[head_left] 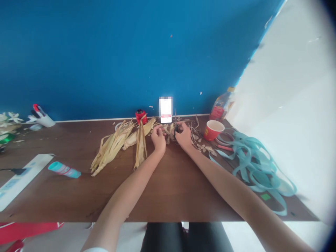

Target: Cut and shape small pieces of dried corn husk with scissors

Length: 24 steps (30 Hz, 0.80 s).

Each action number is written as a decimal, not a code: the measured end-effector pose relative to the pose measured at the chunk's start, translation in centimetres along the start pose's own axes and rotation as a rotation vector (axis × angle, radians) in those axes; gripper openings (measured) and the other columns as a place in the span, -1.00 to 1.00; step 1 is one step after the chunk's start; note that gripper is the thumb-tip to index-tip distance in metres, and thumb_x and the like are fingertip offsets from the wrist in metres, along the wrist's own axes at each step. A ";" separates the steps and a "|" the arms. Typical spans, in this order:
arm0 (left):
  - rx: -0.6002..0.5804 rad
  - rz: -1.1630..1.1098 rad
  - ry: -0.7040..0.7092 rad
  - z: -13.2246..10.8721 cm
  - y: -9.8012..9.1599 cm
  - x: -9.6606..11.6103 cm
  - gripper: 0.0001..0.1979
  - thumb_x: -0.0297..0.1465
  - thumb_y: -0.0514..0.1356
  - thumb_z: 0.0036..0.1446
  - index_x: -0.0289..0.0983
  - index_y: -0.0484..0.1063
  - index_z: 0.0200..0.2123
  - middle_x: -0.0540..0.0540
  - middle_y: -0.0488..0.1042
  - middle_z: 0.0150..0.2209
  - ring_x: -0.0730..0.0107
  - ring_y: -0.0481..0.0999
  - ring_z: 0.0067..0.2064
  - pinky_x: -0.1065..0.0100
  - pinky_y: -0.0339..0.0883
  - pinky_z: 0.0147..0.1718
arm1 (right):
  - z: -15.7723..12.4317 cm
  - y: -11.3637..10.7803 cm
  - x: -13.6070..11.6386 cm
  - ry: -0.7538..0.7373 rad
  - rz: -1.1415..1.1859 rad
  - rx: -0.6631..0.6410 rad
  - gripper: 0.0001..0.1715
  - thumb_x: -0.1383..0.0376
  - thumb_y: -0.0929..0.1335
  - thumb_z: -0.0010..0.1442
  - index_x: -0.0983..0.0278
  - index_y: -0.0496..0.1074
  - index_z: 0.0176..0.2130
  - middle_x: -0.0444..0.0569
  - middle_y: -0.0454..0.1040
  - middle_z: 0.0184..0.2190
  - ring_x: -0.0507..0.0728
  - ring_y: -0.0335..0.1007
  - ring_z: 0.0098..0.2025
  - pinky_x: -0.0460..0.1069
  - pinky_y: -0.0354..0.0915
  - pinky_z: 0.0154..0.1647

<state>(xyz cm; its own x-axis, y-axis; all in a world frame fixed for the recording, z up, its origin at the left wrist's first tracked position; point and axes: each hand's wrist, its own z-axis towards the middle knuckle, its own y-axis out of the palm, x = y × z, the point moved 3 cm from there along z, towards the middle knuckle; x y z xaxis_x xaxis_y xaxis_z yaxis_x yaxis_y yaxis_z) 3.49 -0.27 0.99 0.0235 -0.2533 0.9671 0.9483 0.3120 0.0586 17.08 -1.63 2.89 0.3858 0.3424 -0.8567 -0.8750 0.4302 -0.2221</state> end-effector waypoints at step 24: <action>-0.222 0.230 0.260 0.6 -0.1 1.6 -0.86 -0.35 0.13 0.15 -0.26 0.46 -0.33 -0.11 0.49 -0.30 0.29 0.45 -0.20 0.30 0.27 -0.13 | 0.1 0.3 0.4 -0.008 0.043 -0.049 -0.57 0.23 0.33 0.00 0.29 0.42 -0.09 -0.02 0.54 -0.34 0.13 0.45 -0.33 0.00 0.35 -0.26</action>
<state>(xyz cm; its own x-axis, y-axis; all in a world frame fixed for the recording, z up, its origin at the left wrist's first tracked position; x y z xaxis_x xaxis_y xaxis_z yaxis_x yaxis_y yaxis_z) 3.30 -0.20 2.71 0.2953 -0.4320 0.8522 0.9535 0.1899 -0.2342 17.05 -1.31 2.51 0.3499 0.3665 -0.8621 -0.9038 0.3741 -0.2078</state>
